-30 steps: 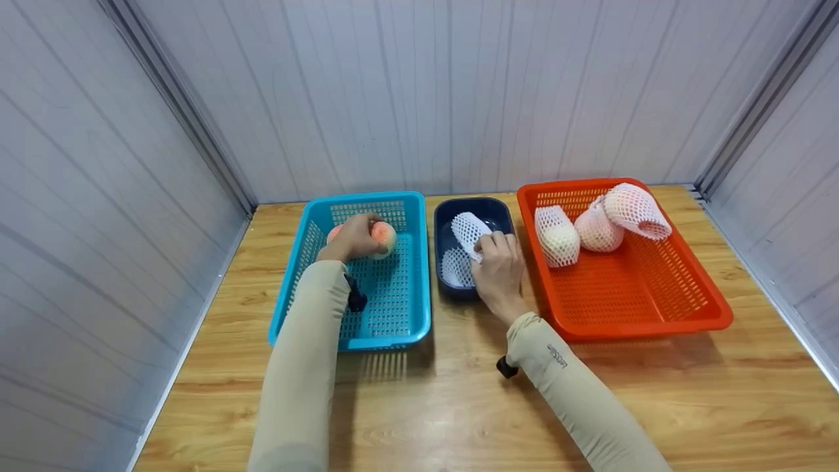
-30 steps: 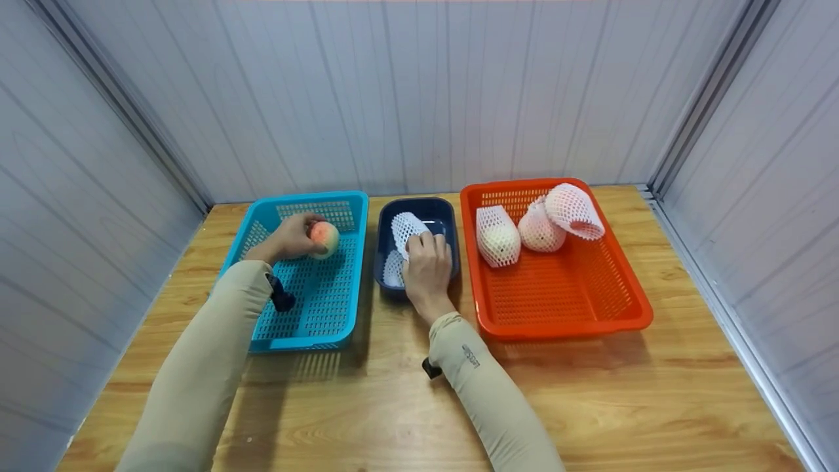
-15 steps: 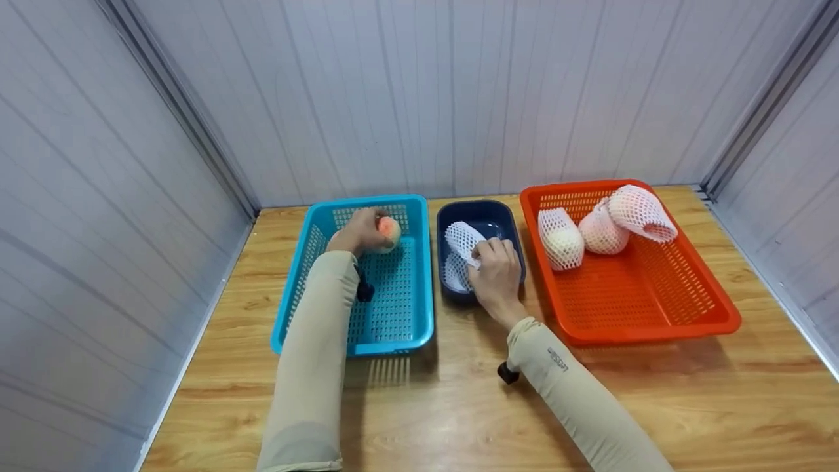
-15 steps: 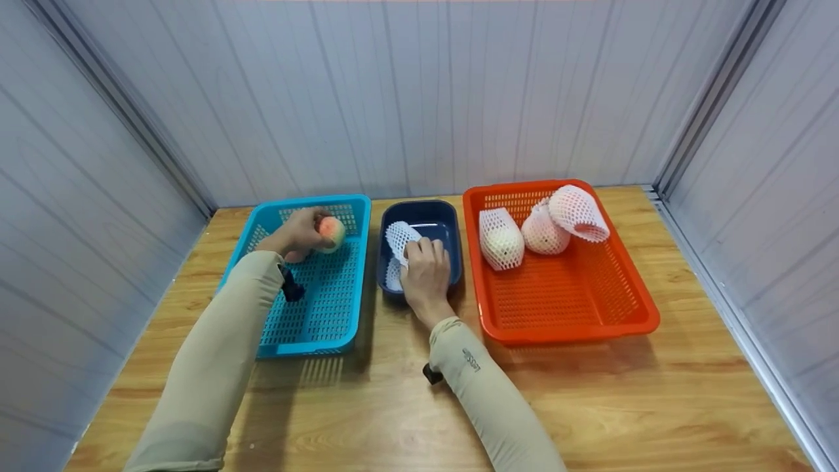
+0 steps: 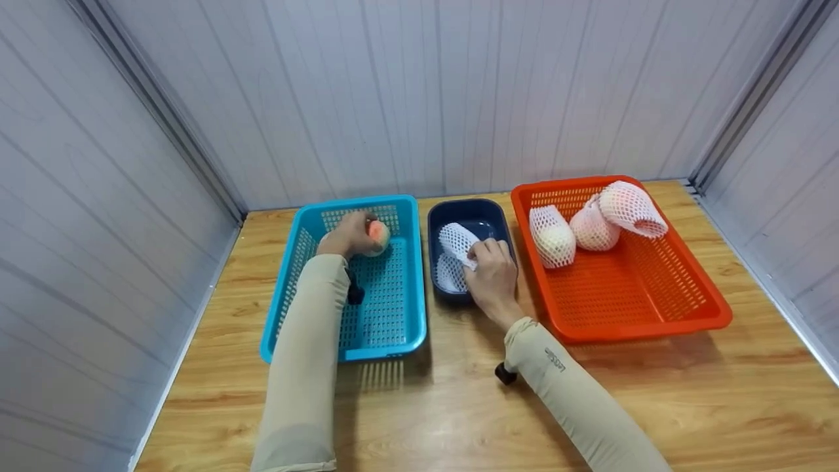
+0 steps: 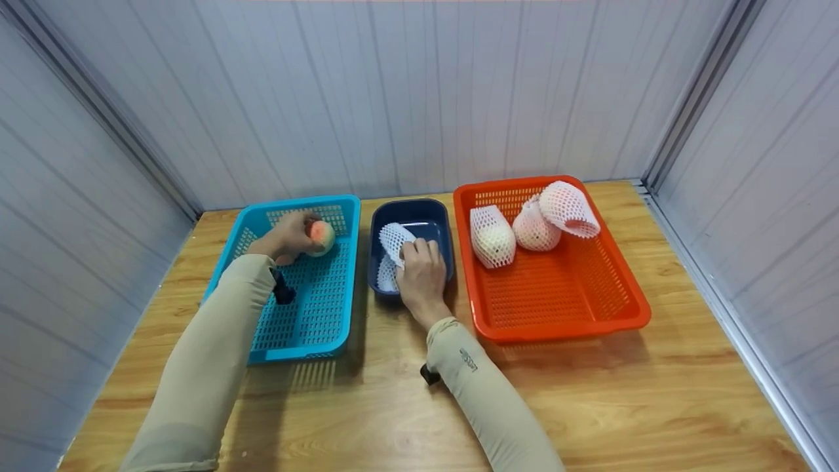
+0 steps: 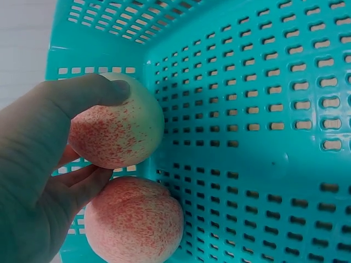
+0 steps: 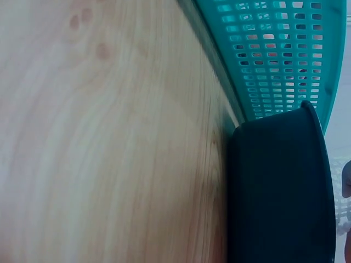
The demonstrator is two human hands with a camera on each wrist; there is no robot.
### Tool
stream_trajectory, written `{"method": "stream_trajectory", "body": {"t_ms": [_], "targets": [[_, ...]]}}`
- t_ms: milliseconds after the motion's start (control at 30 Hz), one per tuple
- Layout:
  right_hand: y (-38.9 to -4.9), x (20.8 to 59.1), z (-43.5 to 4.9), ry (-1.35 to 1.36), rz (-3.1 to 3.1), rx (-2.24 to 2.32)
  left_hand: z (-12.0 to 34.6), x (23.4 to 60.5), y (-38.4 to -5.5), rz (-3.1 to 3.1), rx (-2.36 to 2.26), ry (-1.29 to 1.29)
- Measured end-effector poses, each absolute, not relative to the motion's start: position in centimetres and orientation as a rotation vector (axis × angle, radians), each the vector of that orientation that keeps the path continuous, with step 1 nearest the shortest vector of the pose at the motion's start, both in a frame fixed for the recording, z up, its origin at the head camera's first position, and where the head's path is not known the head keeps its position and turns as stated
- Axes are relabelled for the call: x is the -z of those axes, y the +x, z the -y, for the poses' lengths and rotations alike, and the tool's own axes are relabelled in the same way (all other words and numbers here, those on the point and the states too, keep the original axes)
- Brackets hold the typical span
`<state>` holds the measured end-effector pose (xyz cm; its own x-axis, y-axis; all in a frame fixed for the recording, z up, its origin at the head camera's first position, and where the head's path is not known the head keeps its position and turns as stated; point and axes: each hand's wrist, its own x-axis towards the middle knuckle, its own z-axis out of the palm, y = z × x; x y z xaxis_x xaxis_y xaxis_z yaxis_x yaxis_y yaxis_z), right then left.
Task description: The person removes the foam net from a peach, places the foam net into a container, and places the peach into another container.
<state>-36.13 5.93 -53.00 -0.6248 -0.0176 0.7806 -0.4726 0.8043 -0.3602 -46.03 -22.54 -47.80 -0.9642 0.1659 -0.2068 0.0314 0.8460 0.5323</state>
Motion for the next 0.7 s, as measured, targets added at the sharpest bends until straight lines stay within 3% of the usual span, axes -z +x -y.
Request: {"method": "stream_trajectory", "body": {"t_ms": [700], "targets": [[-36.58,53.51,-5.58,0.560,2.227,-0.531,21.96,48.15,-46.65,-2.787,-0.633,0.276]]}}
